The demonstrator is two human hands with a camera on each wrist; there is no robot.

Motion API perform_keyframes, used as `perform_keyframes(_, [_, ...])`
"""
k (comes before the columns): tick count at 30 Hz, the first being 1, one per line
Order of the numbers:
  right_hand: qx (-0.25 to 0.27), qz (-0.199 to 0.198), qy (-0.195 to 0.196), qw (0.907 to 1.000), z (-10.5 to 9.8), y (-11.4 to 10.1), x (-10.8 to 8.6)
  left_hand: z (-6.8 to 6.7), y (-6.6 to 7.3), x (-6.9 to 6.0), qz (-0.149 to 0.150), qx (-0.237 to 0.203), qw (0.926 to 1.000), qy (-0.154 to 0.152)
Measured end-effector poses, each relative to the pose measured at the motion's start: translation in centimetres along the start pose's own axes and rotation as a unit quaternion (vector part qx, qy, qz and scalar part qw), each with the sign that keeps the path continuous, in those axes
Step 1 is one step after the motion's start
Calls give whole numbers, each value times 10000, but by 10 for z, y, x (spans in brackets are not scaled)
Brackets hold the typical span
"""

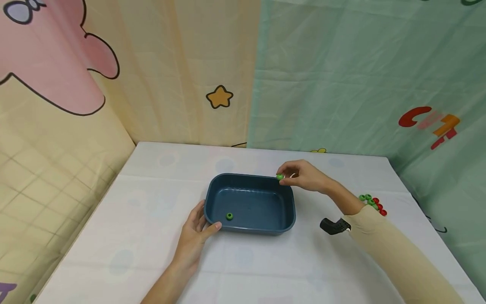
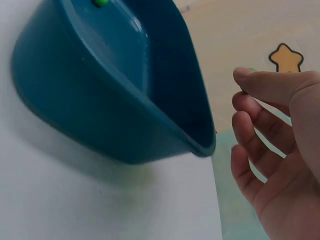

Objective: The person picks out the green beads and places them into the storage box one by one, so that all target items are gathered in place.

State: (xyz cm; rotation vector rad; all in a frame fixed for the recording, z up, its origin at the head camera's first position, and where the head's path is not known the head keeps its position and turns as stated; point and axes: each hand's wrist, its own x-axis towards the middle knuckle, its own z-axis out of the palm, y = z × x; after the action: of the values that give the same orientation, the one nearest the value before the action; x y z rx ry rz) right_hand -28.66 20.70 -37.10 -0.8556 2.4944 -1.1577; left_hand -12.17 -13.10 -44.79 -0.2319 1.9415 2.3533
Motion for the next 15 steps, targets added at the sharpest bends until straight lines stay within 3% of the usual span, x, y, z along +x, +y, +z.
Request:
perform_keyframes(7, [109, -192, -353, 9991, 16, -12, 22, -1, -3, 0, 166, -3, 9998, -63])
perform_keyframes(15, [-129, -496, -559, 9971, 28, -20, 45, 4, -3, -3, 219, 92, 9997, -9])
